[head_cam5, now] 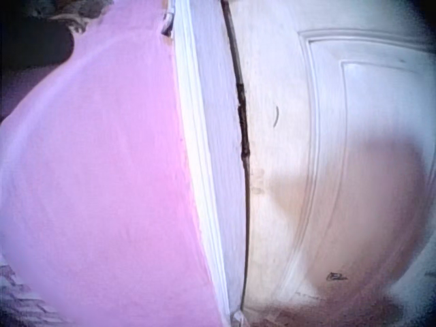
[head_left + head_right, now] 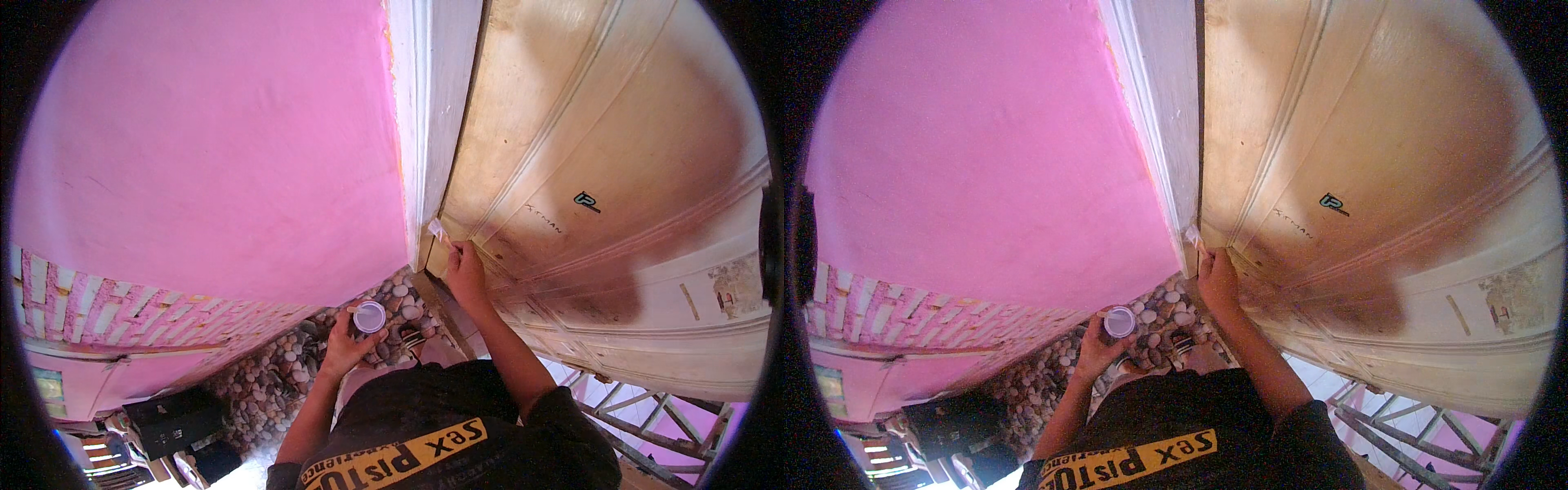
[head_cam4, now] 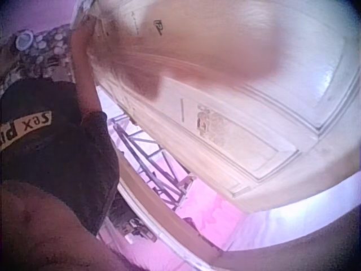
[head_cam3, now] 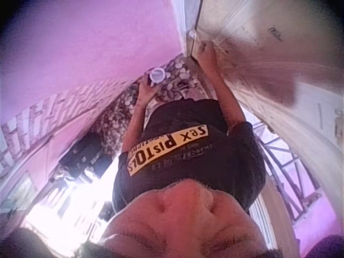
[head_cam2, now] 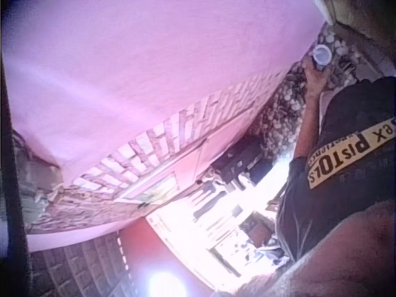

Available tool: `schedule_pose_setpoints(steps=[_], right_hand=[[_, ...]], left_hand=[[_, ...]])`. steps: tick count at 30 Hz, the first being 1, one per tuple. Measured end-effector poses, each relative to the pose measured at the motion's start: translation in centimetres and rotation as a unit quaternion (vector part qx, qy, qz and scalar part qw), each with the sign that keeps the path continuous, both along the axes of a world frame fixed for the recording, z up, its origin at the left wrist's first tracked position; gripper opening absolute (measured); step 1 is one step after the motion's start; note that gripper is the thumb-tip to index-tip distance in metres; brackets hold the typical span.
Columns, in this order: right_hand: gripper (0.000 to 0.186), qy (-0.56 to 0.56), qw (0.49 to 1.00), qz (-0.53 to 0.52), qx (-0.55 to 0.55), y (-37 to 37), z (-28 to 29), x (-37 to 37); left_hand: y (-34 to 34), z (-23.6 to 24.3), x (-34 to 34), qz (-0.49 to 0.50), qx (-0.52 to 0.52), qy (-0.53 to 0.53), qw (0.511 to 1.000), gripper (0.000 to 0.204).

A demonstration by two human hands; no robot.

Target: The person paints the wooden frame of a doorway using a small brush, repeatedly dipping the brush into a small container of white paint and applying it to the wood surfaces.

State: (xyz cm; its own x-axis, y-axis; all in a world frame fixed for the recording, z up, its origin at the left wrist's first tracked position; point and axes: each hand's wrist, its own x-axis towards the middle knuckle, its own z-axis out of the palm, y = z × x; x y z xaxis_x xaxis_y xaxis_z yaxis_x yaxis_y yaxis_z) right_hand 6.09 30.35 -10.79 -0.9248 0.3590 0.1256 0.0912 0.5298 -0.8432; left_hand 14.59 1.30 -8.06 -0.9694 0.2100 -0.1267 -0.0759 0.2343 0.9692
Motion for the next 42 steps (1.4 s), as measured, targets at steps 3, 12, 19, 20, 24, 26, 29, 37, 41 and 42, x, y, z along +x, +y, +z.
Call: schedule_pose_setpoints(steps=[3, 12, 19, 20, 24, 26, 29, 37, 41, 42], right_hand=[[0.02, 0.049, 0.997, -0.003, 0.051, -0.4, 0.1, -2.1], [0.016, 0.11, 0.99, 0.027, 0.085, 0.0, 7.4, 1.7], [0.017, 0.074, 0.988, 0.01, 0.137, 0.9, 0.3, -2.6], [0.017, 0.072, 0.988, 0.012, 0.135, 0.7, 1.3, -3.0], [0.018, 0.153, 0.987, -0.011, 0.053, -0.1, 8.5, -1.3], [0.019, 0.166, 0.985, -0.013, 0.035, 0.8, 8.4, -0.1], [0.019, -0.015, 0.993, 0.009, 0.114, 2.1, 3.9, 0.3], [0.018, 0.054, 0.997, -0.013, 0.061, 0.6, -5.5, -4.8], [0.019, 0.116, 0.993, -0.028, -0.02, 0.5, -0.4, -2.1], [0.021, 0.06, 0.997, -0.027, -0.032, 0.9, 0.1, -1.0]], left_hand=[[-0.1, 0.6, -0.4, -0.021, -0.022, 0.016, 0.999, 0.062], [-1.2, 0.1, 0.3, 0.009, -0.009, 0.026, 1.0, 0.061], [-0.9, 2.1, -0.1, 0.001, -0.051, 0.073, 0.996, 0.065], [-1.2, 1.9, 0.0, -0.002, -0.051, 0.063, 0.997, 0.063], [-1.8, 1.8, 0.7, 0.022, -0.075, 0.014, 0.997, 0.061], [-1.6, 2.1, 0.8, 0.019, -0.086, 0.019, 0.996, 0.064], [-1.2, 2.1, 1.1, 0.021, -0.071, 0.03, 0.997, 0.067], [-2.0, 1.4, 1.1, 0.029, -0.04, -0.006, 0.999, 0.058], [-2.2, 1.1, 1.5, 0.044, -0.016, -0.002, 0.999, 0.056], [-2.2, 1.3, 1.7, 0.059, 0.001, -0.019, 0.998, 0.057]])
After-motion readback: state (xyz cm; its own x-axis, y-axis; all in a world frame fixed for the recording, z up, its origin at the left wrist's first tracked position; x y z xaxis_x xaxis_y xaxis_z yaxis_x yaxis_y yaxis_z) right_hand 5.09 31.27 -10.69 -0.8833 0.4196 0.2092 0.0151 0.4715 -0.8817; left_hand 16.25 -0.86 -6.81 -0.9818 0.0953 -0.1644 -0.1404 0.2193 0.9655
